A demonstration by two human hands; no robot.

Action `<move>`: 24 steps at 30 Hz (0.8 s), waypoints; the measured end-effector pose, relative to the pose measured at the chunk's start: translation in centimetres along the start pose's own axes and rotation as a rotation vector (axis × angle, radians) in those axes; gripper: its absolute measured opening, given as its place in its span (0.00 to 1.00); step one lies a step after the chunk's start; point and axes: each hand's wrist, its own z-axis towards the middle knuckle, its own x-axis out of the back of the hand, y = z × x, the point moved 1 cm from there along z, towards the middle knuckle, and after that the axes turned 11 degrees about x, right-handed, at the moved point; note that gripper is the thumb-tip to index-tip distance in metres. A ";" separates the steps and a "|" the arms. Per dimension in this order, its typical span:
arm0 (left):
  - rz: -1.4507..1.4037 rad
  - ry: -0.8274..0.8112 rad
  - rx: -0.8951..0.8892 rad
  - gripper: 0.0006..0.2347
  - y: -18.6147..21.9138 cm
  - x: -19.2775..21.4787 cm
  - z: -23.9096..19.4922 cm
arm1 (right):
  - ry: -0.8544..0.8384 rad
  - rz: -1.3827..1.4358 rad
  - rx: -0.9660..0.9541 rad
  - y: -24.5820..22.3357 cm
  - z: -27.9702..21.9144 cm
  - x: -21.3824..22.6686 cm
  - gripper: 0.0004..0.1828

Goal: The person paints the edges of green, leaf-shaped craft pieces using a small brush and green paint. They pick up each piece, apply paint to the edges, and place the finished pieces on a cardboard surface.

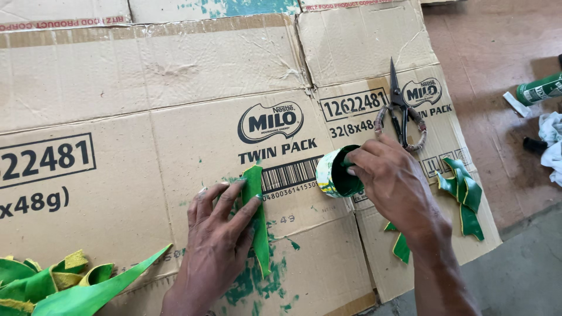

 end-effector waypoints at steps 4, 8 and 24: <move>0.006 0.014 -0.016 0.21 0.0 -0.3 -0.3 | -0.008 0.009 0.034 0.5 -0.5 -0.5 0.08; 0.027 0.033 -0.028 0.20 0.1 -0.4 -0.5 | -0.018 -0.018 0.100 0.6 -0.4 -0.9 0.08; -0.004 0.131 -0.076 0.19 1.3 -0.1 -5.0 | 0.385 0.221 -0.050 -6.6 -3.9 2.2 0.07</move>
